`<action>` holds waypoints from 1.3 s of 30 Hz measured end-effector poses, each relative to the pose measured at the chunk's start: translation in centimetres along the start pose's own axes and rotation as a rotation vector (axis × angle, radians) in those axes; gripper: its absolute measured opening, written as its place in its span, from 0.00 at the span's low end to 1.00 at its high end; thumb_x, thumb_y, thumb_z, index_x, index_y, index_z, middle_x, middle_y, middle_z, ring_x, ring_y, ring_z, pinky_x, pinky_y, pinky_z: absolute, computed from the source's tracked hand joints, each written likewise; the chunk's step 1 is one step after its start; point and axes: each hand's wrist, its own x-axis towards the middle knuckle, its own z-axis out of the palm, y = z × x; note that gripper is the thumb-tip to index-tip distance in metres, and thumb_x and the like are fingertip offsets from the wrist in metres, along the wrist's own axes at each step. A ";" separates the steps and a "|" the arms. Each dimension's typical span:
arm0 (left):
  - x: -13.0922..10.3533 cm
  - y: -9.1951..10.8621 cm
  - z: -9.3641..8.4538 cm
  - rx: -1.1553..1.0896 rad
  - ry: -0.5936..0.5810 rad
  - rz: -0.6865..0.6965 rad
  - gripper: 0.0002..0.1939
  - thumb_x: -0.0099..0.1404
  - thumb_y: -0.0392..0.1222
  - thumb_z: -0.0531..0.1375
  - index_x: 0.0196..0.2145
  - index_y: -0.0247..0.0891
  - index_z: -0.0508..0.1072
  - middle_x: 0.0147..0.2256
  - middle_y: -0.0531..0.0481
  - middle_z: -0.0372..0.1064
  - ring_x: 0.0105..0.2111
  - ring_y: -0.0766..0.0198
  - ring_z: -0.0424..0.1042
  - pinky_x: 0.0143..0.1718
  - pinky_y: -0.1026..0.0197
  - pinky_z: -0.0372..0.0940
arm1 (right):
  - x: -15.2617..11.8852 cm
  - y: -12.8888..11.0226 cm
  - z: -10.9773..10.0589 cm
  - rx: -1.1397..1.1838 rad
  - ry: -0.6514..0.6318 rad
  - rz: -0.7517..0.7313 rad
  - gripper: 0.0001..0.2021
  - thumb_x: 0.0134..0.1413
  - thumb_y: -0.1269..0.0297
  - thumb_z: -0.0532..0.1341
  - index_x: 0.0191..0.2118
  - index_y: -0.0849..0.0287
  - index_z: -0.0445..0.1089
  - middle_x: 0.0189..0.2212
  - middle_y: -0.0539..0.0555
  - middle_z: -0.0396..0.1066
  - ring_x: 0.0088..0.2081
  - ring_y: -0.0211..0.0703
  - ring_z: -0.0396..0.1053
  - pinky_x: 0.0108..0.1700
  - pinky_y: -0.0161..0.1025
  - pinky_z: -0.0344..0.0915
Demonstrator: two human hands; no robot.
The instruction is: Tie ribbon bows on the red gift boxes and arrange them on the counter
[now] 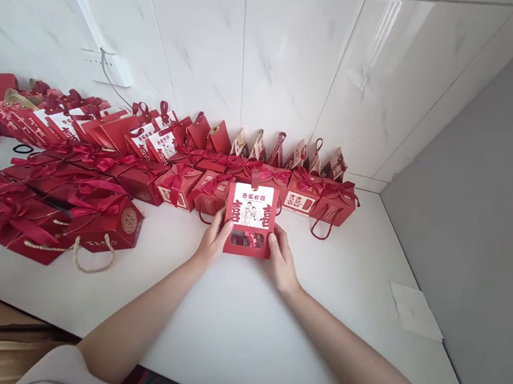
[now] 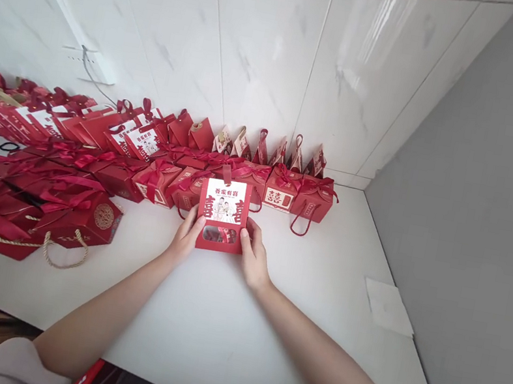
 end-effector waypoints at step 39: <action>-1.0 2.0 -0.1 0.075 -0.174 -0.046 0.21 0.59 0.53 0.66 0.46 0.38 0.76 0.51 0.41 0.70 0.49 0.49 0.72 0.42 0.54 0.73 | 1.7 -0.4 -1.3 -0.031 0.113 -0.257 0.18 0.69 0.46 0.47 0.50 0.51 0.63 0.49 0.55 0.69 0.50 0.50 0.68 0.51 0.48 0.64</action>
